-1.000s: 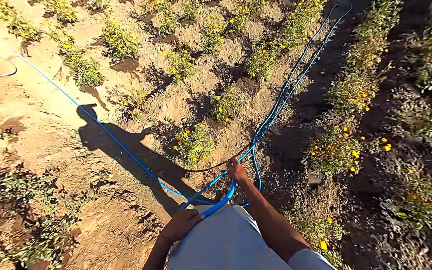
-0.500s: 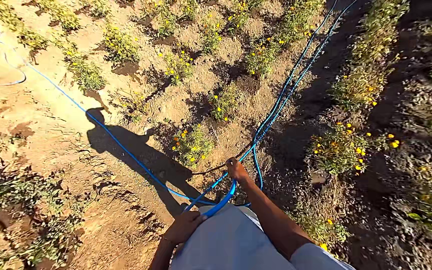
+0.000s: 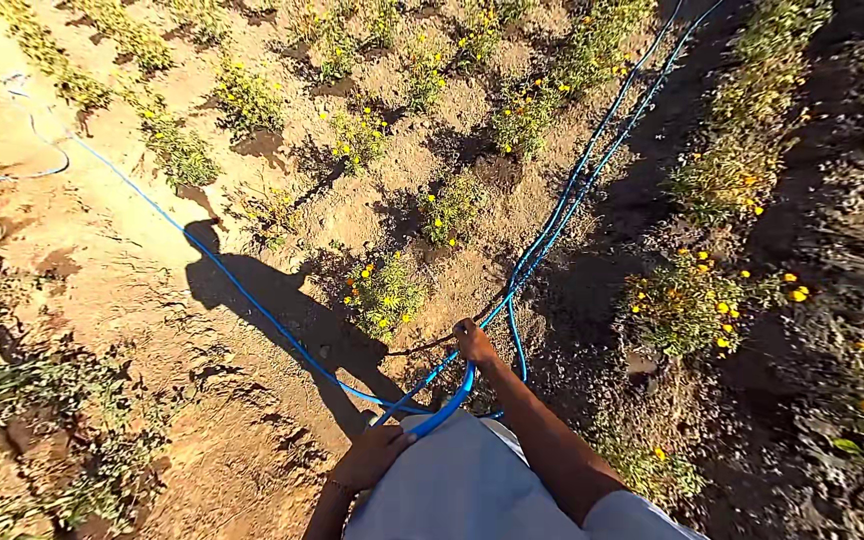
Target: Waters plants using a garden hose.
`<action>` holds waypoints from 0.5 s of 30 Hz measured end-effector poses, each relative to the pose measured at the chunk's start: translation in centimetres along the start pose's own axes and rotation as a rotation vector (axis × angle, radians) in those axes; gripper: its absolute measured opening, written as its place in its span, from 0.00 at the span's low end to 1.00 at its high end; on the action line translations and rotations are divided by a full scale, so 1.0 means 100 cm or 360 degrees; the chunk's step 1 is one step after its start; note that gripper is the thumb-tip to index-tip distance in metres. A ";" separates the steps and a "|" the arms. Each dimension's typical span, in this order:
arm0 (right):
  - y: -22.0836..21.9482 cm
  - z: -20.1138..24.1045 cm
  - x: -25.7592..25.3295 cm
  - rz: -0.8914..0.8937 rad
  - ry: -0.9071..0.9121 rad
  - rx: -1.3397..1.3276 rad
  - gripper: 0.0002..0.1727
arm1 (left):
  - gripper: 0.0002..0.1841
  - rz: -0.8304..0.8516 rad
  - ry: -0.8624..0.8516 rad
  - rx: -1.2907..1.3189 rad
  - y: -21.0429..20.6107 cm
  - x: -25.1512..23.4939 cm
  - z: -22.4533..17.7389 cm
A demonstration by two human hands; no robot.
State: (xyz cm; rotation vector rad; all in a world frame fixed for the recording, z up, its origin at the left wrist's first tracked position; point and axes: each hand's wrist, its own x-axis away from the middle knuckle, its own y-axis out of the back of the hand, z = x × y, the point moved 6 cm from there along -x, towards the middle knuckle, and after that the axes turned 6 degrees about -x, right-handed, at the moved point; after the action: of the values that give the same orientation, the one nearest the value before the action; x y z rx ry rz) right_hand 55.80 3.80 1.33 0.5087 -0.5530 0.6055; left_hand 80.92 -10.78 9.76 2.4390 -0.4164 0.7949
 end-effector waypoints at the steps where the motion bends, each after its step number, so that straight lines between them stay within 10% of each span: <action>1: 0.001 0.002 0.000 -0.0001 0.0016 -0.0019 0.20 | 0.25 -0.0003 -0.0004 0.0001 0.000 0.000 -0.001; 15: 0.014 0.017 0.005 -0.0084 0.0076 -0.0160 0.19 | 0.25 0.0017 0.0006 0.0006 0.003 -0.003 -0.007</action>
State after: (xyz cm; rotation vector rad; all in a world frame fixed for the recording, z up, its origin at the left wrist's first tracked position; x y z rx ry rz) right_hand 54.72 3.98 3.29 0.4115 -0.5207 0.5356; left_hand 80.27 -10.53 10.19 2.4403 -0.4271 0.8056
